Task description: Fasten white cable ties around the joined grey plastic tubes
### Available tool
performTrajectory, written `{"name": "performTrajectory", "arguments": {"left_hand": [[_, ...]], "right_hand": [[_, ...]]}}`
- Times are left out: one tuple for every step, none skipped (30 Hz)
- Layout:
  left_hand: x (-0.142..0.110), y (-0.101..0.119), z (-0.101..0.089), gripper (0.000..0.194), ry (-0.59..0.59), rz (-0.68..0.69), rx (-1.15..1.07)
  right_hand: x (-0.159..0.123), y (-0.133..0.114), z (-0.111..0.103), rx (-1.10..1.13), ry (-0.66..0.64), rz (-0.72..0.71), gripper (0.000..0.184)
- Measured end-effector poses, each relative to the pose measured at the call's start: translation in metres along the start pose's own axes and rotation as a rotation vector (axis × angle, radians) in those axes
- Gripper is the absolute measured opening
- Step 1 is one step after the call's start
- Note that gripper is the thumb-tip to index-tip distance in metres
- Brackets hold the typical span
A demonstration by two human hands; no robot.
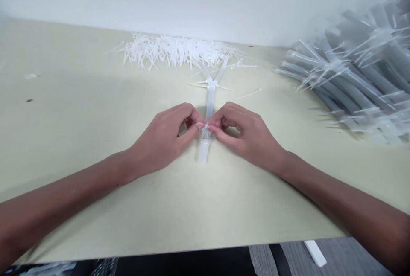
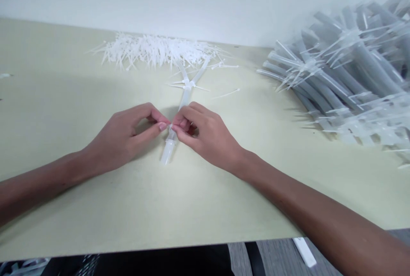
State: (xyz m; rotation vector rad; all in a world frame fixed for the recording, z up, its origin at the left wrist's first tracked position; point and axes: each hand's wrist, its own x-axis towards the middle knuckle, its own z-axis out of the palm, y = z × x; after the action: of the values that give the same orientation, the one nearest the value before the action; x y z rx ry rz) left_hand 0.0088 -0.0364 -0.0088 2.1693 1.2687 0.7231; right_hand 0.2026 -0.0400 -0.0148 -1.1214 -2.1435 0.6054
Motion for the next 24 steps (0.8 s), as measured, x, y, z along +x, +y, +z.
{"name": "performTrajectory", "arguments": {"left_hand": [[0.0001,0.0000,-0.0001,0.015,-0.002,0.002,0.003],[0.0001,0.0001,-0.0003,0.015,-0.002,0.005,0.006],[0.0001,0.0001,-0.0005,0.015,-0.004,0.008,0.008],[0.0000,0.0002,-0.0007,0.015,-0.006,0.009,0.009],[0.0000,0.0003,-0.0010,0.015,-0.008,0.009,0.010],[-0.0001,0.0004,-0.0011,0.016,-0.010,0.008,0.010],[-0.0001,0.0004,-0.0012,0.016,-0.012,0.008,0.010],[-0.0001,0.0005,-0.0012,0.016,-0.014,0.006,0.011],[0.0000,0.0004,-0.0011,0.016,-0.014,0.007,0.013],[0.0001,0.0004,-0.0009,0.016,-0.012,0.009,0.015],[0.0002,0.0003,-0.0006,0.016,-0.010,0.011,0.018],[0.0004,0.0001,-0.0003,0.015,-0.009,0.012,0.020],[0.0005,-0.0001,0.0001,0.015,-0.007,0.013,0.022],[0.0005,-0.0003,0.0003,0.015,-0.005,0.013,0.023],[0.0006,-0.0005,0.0006,0.015,-0.002,0.013,0.024],[0.0006,-0.0008,0.0008,0.015,-0.001,0.012,0.024],[0.0006,-0.0010,0.0010,0.015,0.000,0.012,0.024],[0.0006,-0.0011,0.0011,0.015,0.000,0.010,0.025],[0.0006,-0.0012,0.0012,0.015,-0.001,0.008,0.025],[0.0006,-0.0013,0.0012,0.015,-0.001,0.008,0.025],[0.0006,-0.0014,0.0012,0.014,-0.001,0.009,0.025],[0.0006,-0.0014,0.0011,0.014,0.001,0.010,0.026],[0.0006,-0.0014,0.0010,0.014,0.004,0.011,0.027],[0.0006,-0.0014,0.0009,0.014,0.005,0.012,0.029]], "right_hand": [[0.0000,0.0001,0.0000,0.002,0.000,0.002,0.006],[0.0001,0.0003,0.0001,0.003,0.002,0.004,0.006],[0.0001,0.0004,0.0002,0.004,0.003,0.006,0.006],[0.0000,0.0004,0.0004,0.006,0.002,0.007,0.006],[-0.0001,0.0004,0.0005,0.008,0.002,0.009,0.006],[-0.0002,0.0004,0.0007,0.009,0.003,0.012,0.006],[-0.0003,0.0003,0.0009,0.010,0.003,0.015,0.006],[-0.0005,0.0002,0.0010,0.012,0.004,0.015,0.006],[-0.0007,0.0001,0.0011,0.013,0.005,0.016,0.007],[-0.0008,-0.0001,0.0010,0.015,0.008,0.017,0.007],[-0.0010,-0.0002,0.0009,0.016,0.009,0.017,0.007],[-0.0011,-0.0002,0.0007,0.017,0.009,0.018,0.007],[-0.0011,-0.0003,0.0004,0.017,0.008,0.019,0.008],[-0.0012,-0.0002,0.0003,0.017,0.010,0.020,0.008],[-0.0011,-0.0001,0.0001,0.017,0.008,0.022,0.008],[-0.0011,0.0001,0.0001,0.017,0.009,0.022,0.008],[-0.0010,0.0003,0.0003,0.017,0.009,0.023,0.008],[-0.0008,0.0005,0.0005,0.018,0.009,0.023,0.009],[-0.0006,0.0007,0.0008,0.018,0.009,0.024,0.009],[-0.0005,0.0007,0.0011,0.018,0.008,0.025,0.009],[-0.0003,0.0007,0.0013,0.018,0.008,0.027,0.010],[-0.0002,0.0006,0.0014,0.016,0.008,0.028,0.010],[-0.0001,0.0005,0.0014,0.015,0.005,0.029,0.010],[-0.0001,0.0003,0.0013,0.012,0.003,0.029,0.010]]}}
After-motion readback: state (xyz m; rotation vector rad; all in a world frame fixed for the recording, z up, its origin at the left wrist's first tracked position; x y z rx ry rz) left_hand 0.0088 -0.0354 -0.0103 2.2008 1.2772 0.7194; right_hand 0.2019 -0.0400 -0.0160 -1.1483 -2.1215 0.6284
